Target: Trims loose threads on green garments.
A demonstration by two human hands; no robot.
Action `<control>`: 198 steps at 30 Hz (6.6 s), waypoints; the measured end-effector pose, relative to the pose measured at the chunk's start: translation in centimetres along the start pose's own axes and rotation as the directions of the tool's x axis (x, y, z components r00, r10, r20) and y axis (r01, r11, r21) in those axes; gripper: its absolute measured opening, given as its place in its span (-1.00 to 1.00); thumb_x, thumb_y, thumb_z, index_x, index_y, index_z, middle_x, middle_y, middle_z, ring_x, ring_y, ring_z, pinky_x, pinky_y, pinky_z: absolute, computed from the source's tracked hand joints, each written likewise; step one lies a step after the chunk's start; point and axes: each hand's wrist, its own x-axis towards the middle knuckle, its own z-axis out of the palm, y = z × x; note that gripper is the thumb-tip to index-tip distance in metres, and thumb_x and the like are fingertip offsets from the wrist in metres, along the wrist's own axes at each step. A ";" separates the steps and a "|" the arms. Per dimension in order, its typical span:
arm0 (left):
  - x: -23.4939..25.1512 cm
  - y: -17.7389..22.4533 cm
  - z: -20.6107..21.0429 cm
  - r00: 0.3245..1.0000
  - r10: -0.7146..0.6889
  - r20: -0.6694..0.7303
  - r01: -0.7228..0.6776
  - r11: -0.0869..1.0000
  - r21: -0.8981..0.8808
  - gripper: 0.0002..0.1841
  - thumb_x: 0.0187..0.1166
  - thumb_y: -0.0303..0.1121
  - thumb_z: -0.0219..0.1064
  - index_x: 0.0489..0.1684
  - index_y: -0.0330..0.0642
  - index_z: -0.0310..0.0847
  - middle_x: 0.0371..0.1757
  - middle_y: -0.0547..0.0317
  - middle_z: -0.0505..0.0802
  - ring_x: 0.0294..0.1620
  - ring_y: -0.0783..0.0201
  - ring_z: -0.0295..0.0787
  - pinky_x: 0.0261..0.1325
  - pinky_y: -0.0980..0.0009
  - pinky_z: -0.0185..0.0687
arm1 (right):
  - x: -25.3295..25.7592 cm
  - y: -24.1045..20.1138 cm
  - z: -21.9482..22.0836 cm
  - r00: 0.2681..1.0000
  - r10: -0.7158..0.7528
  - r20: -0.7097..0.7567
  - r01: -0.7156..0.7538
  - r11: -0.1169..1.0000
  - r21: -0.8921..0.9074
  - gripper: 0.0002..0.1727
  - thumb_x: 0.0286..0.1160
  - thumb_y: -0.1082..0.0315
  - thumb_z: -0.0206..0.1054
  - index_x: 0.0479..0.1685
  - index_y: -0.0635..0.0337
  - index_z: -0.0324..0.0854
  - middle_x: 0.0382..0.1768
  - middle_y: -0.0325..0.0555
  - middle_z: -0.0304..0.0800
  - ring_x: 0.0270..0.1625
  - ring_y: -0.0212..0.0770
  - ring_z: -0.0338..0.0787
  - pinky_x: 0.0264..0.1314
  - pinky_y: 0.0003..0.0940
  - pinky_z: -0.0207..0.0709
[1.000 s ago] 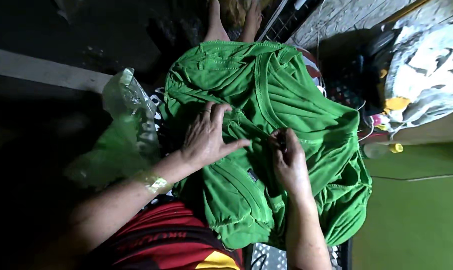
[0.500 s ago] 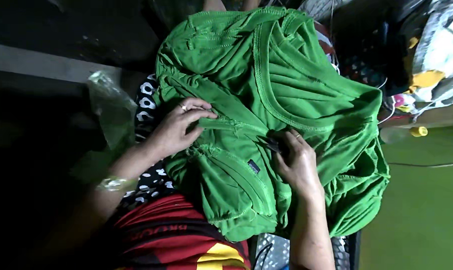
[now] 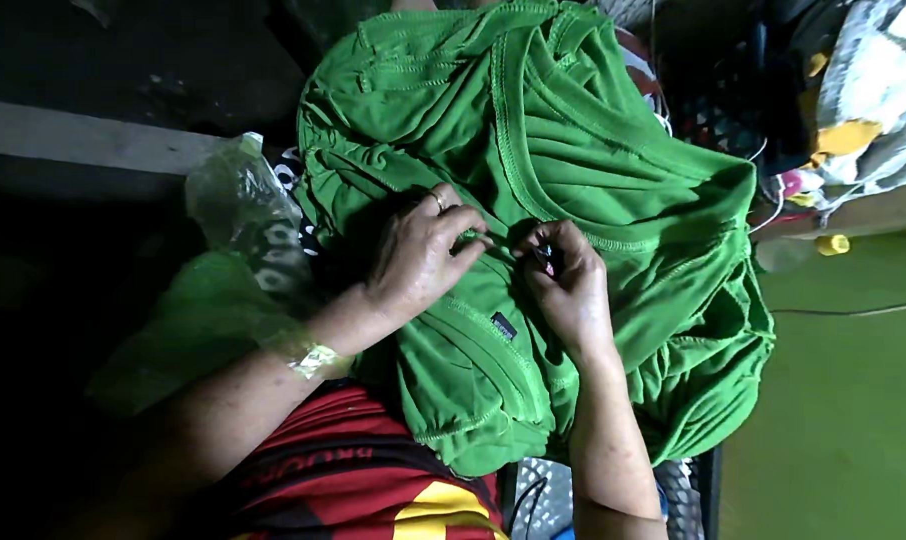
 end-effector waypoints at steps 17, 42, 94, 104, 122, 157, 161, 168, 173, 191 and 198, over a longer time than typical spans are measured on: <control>-0.1 -1.7 -1.5 0.996 0.011 0.084 -0.002 0.994 -0.112 -0.79 0.74 -0.37 0.22 -0.11 -0.33 0.73 -0.14 -0.05 0.79 -0.18 0.28 0.79 0.01 0.44 0.73 | 0.8 -1.7 0.9 0.963 -0.247 0.108 0.269 0.850 -0.453 -0.78 0.44 0.51 0.36 0.02 0.24 0.77 -0.26 0.14 0.78 -0.24 0.15 0.83 -0.29 0.04 0.60; -0.7 -2.4 -1.6 0.998 -0.051 0.049 0.058 0.988 -0.146 -0.77 0.72 -0.40 0.22 -0.11 -0.39 0.75 -0.16 -0.09 0.82 -0.21 0.30 0.82 0.00 0.49 0.74 | 1.5 -0.4 0.4 0.963 -0.221 0.155 0.254 0.938 -0.237 -0.73 0.41 0.47 0.43 0.08 0.29 0.72 -0.07 0.13 0.82 -0.10 0.07 0.86 -0.10 0.08 0.69; -0.6 -2.9 -3.3 0.975 -0.198 0.097 0.217 0.940 -0.265 -0.77 0.77 -0.38 0.18 -0.06 -0.42 0.66 -0.21 0.00 0.80 -0.30 0.39 0.81 -0.12 0.49 0.78 | 6.4 -1.7 0.8 0.876 -0.177 0.448 0.288 0.938 -0.193 -0.77 0.47 0.47 0.37 0.05 0.20 0.79 -0.17 0.10 0.86 -0.11 0.14 0.86 -0.08 0.23 0.64; -1.0 -3.5 -4.1 0.924 -0.344 0.165 0.378 0.769 -0.516 -0.83 0.78 -0.37 0.15 -0.11 -0.28 0.59 -0.38 0.37 0.78 -0.39 0.60 0.77 -0.19 0.61 0.77 | 6.7 -0.5 0.0 0.863 -0.257 0.435 0.270 0.962 0.033 -0.73 0.52 0.41 0.37 0.15 0.26 0.65 -0.18 -0.08 0.80 -0.19 -0.29 0.78 -0.05 -0.27 0.68; -1.5 -3.9 -6.0 0.896 -0.411 0.171 0.385 0.523 -0.760 -0.80 0.83 -0.42 -0.06 -0.16 -0.03 0.47 -0.35 0.49 0.83 -0.39 0.59 0.76 -0.24 0.65 0.72 | 10.3 -0.8 -4.0 0.948 -0.303 0.098 0.277 0.937 0.212 -0.65 0.62 0.39 0.23 0.30 0.37 0.51 0.14 -0.22 0.74 -0.11 -0.60 0.72 -0.10 -0.61 0.65; -1.3 -3.4 -5.1 0.997 -0.069 0.027 0.071 0.995 -0.066 -0.67 0.62 -0.42 0.06 -0.42 -0.43 0.71 -0.27 -0.13 0.72 -0.15 0.16 0.63 -0.02 0.29 0.50 | 4.7 -1.4 -1.6 0.967 -0.024 0.255 -0.005 0.994 0.113 -0.90 0.66 0.42 0.26 -0.03 0.24 0.59 -0.25 -0.32 0.63 -0.27 -0.66 0.57 -0.16 -0.73 0.46; -1.3 -4.5 -4.4 0.964 -0.162 0.213 0.178 0.982 -0.057 -0.62 0.69 -0.32 0.14 -0.43 -0.47 0.71 -0.27 -0.19 0.74 -0.14 -0.01 0.70 -0.01 0.03 0.57 | 4.7 -0.2 0.0 0.973 0.004 0.232 -0.020 0.998 0.065 -0.84 0.59 0.46 0.32 0.02 0.36 0.61 -0.18 -0.13 0.73 -0.18 -0.52 0.69 -0.04 -0.58 0.58; -0.8 -1.0 -4.8 0.998 -0.058 -0.035 0.057 0.998 -0.030 -0.72 0.44 -0.26 0.34 -0.13 -0.28 0.80 -0.12 -0.10 0.79 -0.24 0.27 0.66 -0.18 0.45 0.55 | 4.0 -0.8 -0.4 0.971 -0.005 0.240 -0.012 0.998 0.069 -0.85 0.59 0.52 0.31 0.03 0.32 0.58 -0.20 -0.11 0.70 -0.25 -0.50 0.65 -0.13 -0.60 0.54; -0.4 -0.7 -2.2 0.997 0.070 0.036 -0.069 0.997 -0.044 -0.85 0.53 -0.40 0.42 -0.21 -0.32 0.83 -0.15 -0.16 0.81 -0.26 0.11 0.74 -0.15 0.34 0.67 | 4.5 0.1 0.0 0.973 -0.023 0.228 0.003 0.996 0.086 -0.85 0.59 0.44 0.32 0.00 0.32 0.61 -0.22 -0.19 0.71 -0.24 -0.58 0.65 -0.10 -0.65 0.54; -0.2 -2.5 -1.8 0.990 0.096 0.104 -0.103 0.992 0.070 -0.82 0.66 -0.47 0.26 -0.11 -0.42 0.75 -0.06 -0.27 0.81 -0.04 -0.12 0.83 0.09 0.13 0.73 | 3.7 0.5 1.1 0.940 -0.330 0.083 0.333 0.942 -0.032 -0.79 0.30 0.71 0.33 -0.10 0.41 0.70 -0.24 0.10 0.82 -0.21 -0.17 0.80 -0.06 -0.35 0.68; -0.2 -2.9 -3.5 0.932 -0.293 0.212 0.349 0.882 -0.316 -0.71 0.85 -0.35 -0.01 0.05 -0.40 0.58 -0.19 0.12 0.76 -0.21 0.49 0.74 0.01 0.51 0.70 | 3.3 -0.4 -1.3 0.936 -0.134 0.326 0.090 0.985 0.148 -0.54 0.22 0.49 0.26 0.21 0.18 0.47 -0.22 -0.16 0.75 -0.46 -0.45 0.66 -0.53 -0.56 0.52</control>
